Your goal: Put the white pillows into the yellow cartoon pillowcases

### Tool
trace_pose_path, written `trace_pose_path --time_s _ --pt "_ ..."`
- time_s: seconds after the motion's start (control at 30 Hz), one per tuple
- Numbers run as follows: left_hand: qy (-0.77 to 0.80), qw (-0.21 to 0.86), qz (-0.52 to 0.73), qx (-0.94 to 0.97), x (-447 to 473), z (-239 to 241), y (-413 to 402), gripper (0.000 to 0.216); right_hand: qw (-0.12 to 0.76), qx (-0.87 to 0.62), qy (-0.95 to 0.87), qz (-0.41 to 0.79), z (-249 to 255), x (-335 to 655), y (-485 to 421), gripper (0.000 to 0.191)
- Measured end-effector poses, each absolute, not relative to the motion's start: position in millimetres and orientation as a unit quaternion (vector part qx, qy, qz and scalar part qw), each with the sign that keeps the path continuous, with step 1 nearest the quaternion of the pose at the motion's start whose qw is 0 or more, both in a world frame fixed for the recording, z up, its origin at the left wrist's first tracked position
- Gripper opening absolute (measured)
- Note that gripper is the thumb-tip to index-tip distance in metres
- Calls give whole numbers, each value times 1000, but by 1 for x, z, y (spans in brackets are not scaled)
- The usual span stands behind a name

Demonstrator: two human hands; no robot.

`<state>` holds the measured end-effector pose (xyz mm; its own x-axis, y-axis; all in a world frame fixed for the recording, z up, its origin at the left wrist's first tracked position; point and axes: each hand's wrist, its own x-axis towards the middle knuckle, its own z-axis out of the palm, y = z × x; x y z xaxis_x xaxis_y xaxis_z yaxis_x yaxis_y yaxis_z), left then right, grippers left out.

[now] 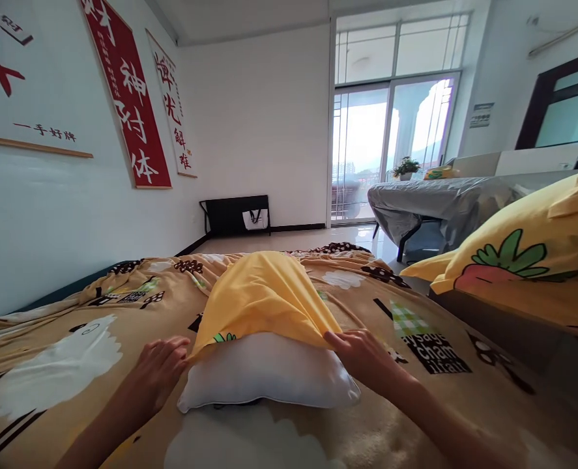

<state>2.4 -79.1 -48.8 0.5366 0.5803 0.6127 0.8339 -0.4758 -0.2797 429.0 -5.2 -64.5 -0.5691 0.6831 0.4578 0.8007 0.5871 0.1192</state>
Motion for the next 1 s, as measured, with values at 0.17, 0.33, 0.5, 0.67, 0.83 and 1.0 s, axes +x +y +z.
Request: trace_pose_path --time_s 0.17,0.33,0.5,0.67,0.83,1.0 --pt "-448 205 -236 -838 29 -75 -59 65 129 -421 -894 -80 -83 414 -8 23" --pt "-448 206 -220 -842 39 -109 -35 33 86 -456 -886 -23 -81 405 -15 21" --pt "-410 270 -201 -848 20 -85 -36 27 76 -508 -858 3 -74 425 -5 13" --pt "-427 364 -192 -805 -14 -19 -56 28 159 -530 -818 -154 -50 455 -2 13" --pt "-416 371 -169 -813 -9 -68 -61 34 179 -430 -856 -226 -97 443 -10 22" --pt "-392 305 -129 -858 -3 -130 -58 58 213 -380 -878 -199 -159 438 -9 24"
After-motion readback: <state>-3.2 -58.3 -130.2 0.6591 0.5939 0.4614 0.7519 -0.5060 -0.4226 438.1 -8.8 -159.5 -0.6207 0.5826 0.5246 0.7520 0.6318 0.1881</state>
